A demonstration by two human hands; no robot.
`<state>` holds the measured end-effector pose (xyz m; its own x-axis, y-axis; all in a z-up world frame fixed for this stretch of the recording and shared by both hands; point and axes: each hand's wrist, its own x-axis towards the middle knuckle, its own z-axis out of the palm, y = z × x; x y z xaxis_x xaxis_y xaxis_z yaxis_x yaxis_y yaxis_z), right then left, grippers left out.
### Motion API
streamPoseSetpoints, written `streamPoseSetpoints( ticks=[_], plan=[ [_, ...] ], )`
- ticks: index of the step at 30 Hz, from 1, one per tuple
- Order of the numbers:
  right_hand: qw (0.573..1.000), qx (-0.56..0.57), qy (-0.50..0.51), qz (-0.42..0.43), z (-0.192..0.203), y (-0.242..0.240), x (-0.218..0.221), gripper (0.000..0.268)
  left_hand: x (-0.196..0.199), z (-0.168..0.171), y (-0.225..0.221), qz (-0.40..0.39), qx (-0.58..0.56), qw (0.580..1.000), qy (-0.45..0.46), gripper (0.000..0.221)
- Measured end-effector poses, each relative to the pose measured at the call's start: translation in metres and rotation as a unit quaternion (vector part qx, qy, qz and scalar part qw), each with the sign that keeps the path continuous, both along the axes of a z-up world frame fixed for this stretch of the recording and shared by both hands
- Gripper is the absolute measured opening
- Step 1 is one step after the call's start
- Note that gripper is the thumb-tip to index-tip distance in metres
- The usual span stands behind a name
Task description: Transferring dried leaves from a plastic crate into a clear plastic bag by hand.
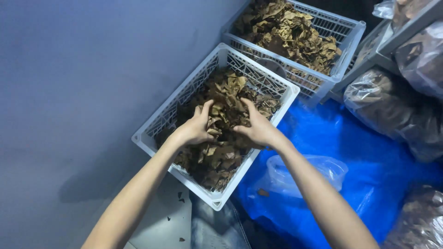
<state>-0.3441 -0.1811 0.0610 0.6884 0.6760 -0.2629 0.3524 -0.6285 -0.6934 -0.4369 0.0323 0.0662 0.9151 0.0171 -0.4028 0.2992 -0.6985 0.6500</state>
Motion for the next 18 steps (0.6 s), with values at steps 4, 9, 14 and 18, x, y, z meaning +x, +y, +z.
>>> streamPoseSetpoints(
  ticks=[4,9,14,18],
  plan=[
    [0.998,-0.060,0.002,0.032,0.029,0.007,-0.056,0.090,-0.008,-0.023,0.019,-0.025,0.079,0.997,0.001,0.099],
    [0.993,0.047,0.098,0.045,0.020,0.006,-0.063,0.070,-0.028,-0.001,0.011,0.035,0.138,0.986,-0.084,0.069],
    [0.997,0.016,0.066,0.047,0.037,-0.017,-0.075,0.072,-0.034,0.007,-0.028,0.011,0.156,0.985,-0.067,0.070],
    [0.945,-0.162,-0.224,0.177,-0.020,-0.021,-0.078,0.053,-0.018,-0.063,-0.035,-0.090,0.280,0.956,0.001,0.092]
  ],
)
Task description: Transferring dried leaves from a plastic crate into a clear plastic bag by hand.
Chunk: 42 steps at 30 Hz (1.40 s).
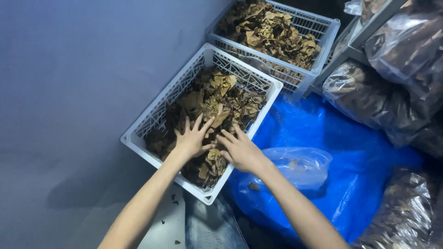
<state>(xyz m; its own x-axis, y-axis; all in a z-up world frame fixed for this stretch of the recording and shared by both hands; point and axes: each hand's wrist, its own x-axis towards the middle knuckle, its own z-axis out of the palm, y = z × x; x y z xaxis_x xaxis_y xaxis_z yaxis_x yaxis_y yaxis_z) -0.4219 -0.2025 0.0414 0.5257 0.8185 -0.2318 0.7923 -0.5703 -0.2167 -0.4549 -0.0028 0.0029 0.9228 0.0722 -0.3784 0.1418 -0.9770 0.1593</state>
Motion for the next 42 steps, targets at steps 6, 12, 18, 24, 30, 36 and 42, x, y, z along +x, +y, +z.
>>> streamPoseSetpoints(
  ticks=[6,12,18,24,30,36,42],
  plan=[
    [0.996,0.043,-0.041,-0.060,-0.050,-0.005,0.000,0.051,0.037,-0.029,-0.011,-0.015,0.005,1.000,-0.012,0.101],
    [0.988,0.101,-0.021,-0.119,-0.029,-0.003,-0.013,0.028,0.046,-0.010,-0.036,-0.095,0.007,0.994,-0.058,0.096],
    [0.983,0.141,-0.046,-0.109,-0.032,-0.006,-0.018,0.044,-0.005,-0.031,0.002,-0.080,0.077,0.994,-0.011,0.082],
    [0.916,0.367,0.052,-0.155,-0.036,-0.050,-0.014,0.054,-0.058,0.057,0.018,-0.043,-0.068,0.996,0.029,0.074],
    [0.948,0.116,-0.019,-0.296,-0.109,-0.192,0.034,0.046,-0.094,0.079,-0.030,-0.059,-0.112,0.972,-0.199,0.047],
    [0.963,-0.027,0.047,-0.264,-0.056,-0.254,0.001,0.048,-0.082,0.056,-0.137,-0.176,-0.330,0.898,-0.231,0.041],
    [0.940,-0.093,0.197,-0.263,-0.037,-0.264,-0.063,0.040,-0.047,-0.007,-0.215,0.004,-0.250,0.963,-0.101,0.076]
  ],
)
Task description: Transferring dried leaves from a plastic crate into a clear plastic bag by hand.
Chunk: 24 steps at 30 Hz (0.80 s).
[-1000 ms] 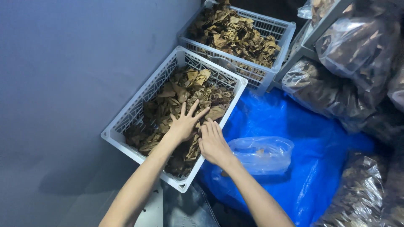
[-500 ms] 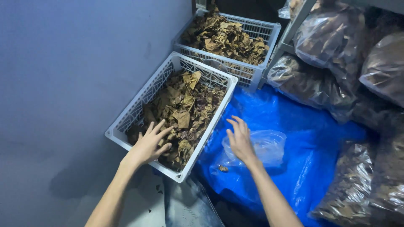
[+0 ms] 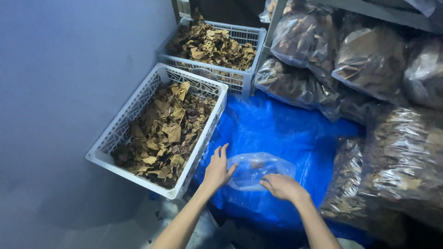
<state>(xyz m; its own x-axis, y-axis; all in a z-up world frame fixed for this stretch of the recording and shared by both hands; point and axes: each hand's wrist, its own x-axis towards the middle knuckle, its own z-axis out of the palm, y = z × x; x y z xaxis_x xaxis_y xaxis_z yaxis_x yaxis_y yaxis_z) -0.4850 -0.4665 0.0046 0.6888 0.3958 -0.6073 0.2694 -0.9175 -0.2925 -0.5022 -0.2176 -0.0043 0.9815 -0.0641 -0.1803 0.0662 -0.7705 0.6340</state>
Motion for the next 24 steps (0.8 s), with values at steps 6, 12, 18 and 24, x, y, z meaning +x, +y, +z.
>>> streamPoseSetpoints(
  ticks=[6,12,18,24],
  plan=[
    [0.989,-0.094,-0.107,-0.049,-0.012,-0.007,-0.015,0.040,0.008,-0.047,-0.012,-0.031,0.007,0.999,-0.006,0.073],
    [0.980,-0.113,-0.101,-0.130,-0.036,-0.021,-0.005,0.087,0.015,-0.037,-0.014,-0.057,0.096,0.988,-0.103,0.045],
    [0.973,-0.123,-0.101,-0.169,-0.045,-0.030,0.009,0.108,0.007,-0.015,-0.022,-0.097,-0.092,0.990,-0.039,0.057],
    [0.981,-0.085,-0.071,-0.158,0.025,-0.034,-0.017,0.079,0.007,-0.051,-0.029,0.053,-0.293,0.954,-0.026,0.032]
  ],
)
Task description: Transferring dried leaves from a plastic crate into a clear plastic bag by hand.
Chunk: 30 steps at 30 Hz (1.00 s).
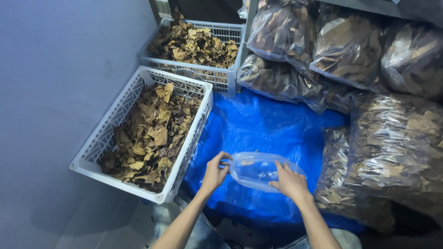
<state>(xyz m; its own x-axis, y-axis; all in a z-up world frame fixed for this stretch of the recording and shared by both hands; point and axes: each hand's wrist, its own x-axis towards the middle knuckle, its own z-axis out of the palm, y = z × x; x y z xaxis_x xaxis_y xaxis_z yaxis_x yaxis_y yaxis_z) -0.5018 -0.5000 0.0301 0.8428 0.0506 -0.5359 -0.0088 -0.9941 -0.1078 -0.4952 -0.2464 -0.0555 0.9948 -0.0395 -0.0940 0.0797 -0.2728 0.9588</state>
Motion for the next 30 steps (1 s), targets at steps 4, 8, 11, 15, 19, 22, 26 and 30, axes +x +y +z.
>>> streamPoseSetpoints(
  ticks=[4,8,11,15,19,22,26,30],
  plan=[
    [0.990,0.130,-0.026,-0.038,0.043,0.020,-0.008,0.036,-0.029,-0.023,0.000,0.041,0.054,0.998,0.001,0.034],
    [0.973,0.173,-0.155,-0.015,-0.045,0.026,0.048,0.026,-0.061,-0.048,-0.007,0.049,0.026,0.998,-0.039,0.033],
    [0.973,0.144,-0.162,0.076,-0.128,0.036,0.089,0.041,-0.079,-0.053,-0.017,0.049,0.025,0.998,-0.041,0.032],
    [0.977,0.099,-0.072,0.174,-0.163,0.058,0.099,0.061,-0.081,-0.051,-0.026,0.041,0.014,0.999,0.023,0.037],
    [0.981,0.130,-0.013,0.142,-0.155,0.049,0.101,0.050,-0.080,-0.044,-0.022,0.036,0.002,0.998,0.054,0.041],
    [0.979,0.203,-0.010,0.026,-0.150,0.028,0.113,0.035,-0.073,-0.053,-0.020,0.031,-0.012,0.998,0.057,0.044],
    [0.899,0.393,-0.190,0.032,-0.071,0.012,0.081,0.022,-0.056,-0.065,-0.018,0.067,-0.005,0.997,-0.022,0.043],
    [0.932,0.340,-0.096,0.077,-0.003,0.022,0.028,0.023,-0.034,-0.071,-0.010,0.073,0.040,0.996,-0.030,0.051]
  ],
)
